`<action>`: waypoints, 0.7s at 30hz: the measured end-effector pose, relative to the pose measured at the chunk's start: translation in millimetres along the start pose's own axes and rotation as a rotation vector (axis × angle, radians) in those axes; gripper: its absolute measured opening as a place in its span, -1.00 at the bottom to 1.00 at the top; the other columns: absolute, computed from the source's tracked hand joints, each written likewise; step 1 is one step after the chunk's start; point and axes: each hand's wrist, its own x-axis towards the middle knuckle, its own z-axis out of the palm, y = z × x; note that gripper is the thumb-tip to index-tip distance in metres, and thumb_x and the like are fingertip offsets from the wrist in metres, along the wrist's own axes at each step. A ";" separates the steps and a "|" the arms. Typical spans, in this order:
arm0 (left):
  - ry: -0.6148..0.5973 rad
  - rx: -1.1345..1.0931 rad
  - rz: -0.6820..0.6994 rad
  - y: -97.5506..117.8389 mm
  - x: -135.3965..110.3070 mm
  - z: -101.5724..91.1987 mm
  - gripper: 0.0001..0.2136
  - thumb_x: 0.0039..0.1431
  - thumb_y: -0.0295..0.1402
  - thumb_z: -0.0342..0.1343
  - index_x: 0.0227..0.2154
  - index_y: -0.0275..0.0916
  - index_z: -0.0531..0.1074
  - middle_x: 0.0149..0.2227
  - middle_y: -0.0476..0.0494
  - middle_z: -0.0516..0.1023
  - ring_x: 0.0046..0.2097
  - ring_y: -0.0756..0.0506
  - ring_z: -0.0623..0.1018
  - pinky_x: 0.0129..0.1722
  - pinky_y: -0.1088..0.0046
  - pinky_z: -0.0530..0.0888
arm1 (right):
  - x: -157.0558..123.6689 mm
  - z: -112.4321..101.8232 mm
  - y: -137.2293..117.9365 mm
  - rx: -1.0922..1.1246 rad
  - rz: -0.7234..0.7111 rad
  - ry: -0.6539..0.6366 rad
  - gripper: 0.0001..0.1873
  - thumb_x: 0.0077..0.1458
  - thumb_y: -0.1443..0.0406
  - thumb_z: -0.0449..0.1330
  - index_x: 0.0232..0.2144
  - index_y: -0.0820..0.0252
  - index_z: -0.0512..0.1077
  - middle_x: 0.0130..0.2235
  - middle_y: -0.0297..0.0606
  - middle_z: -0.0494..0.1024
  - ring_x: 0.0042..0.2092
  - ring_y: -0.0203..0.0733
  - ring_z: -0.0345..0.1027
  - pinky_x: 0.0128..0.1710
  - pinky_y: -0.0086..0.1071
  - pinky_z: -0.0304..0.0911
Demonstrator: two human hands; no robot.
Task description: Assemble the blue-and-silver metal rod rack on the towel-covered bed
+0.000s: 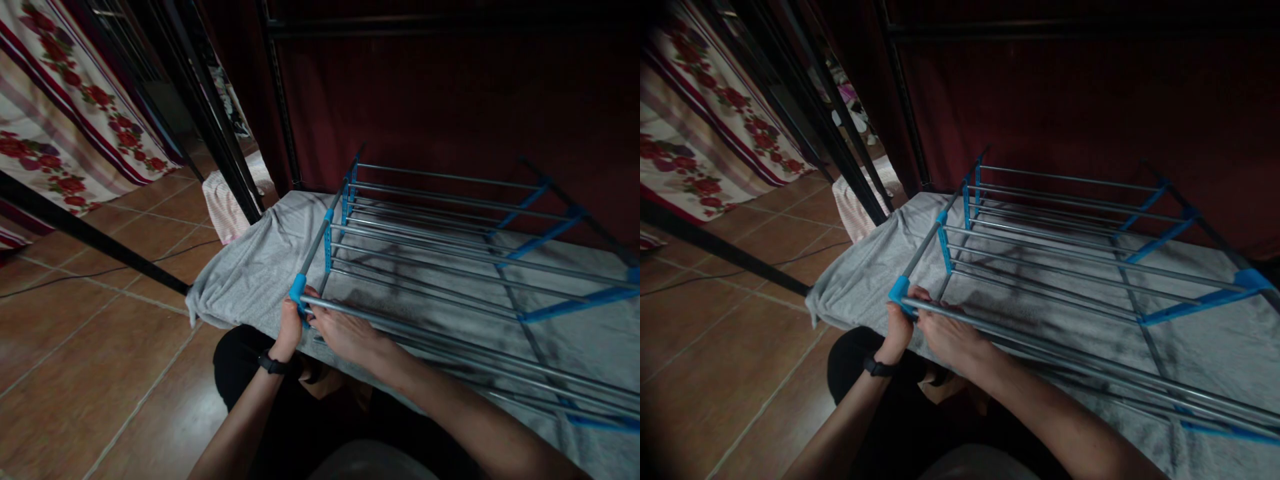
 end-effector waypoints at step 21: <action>-0.057 0.466 -0.069 -63.7 -55.6 -51.8 -0.72 0.02 -0.38 0.08 -0.18 -0.21 0.52 -0.13 -0.16 0.59 -0.07 -0.19 0.56 0.05 0.19 0.48 | -149.5 121.6 64.8 -0.261 0.289 0.263 -0.45 0.17 0.61 0.10 0.14 0.15 0.46 0.01 -0.19 0.57 0.00 -0.09 0.45 0.11 -0.20 0.35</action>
